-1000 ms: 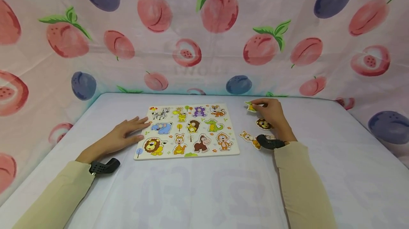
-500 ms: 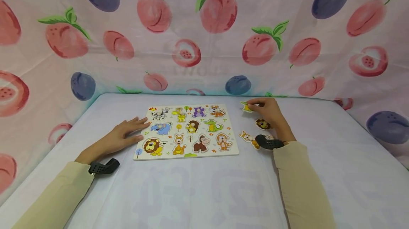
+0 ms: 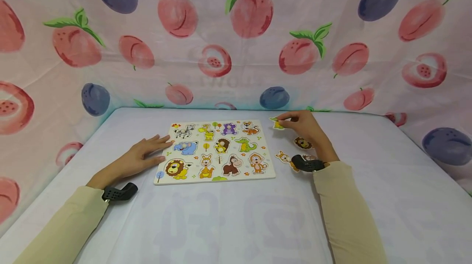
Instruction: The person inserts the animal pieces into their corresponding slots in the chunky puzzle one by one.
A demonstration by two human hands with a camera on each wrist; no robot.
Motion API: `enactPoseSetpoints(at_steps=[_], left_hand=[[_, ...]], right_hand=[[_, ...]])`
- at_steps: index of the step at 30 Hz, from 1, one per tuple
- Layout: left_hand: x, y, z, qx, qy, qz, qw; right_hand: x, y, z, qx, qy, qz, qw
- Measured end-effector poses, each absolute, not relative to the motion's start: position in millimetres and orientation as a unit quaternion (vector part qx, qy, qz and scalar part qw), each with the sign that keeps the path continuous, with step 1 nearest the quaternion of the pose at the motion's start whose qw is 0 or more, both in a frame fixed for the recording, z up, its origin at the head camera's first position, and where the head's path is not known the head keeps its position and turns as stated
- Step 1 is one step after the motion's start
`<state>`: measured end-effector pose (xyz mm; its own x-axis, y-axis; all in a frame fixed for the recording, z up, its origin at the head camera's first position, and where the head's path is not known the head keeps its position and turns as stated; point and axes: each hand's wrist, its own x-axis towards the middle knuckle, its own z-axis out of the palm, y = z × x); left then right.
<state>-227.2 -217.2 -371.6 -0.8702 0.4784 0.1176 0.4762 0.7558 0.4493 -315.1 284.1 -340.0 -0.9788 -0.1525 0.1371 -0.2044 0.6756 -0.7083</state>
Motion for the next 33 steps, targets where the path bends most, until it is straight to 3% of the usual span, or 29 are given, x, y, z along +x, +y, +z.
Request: enactPoseSetpoints(at_steps=[33], left_hand=[[-225.7, -217.6, -367.3, 0.249, 0.936, 0.246, 0.014]], right_hand=[[-306.5, 243.7, -333.4, 0.144, -0.888, 0.437, -0.01]])
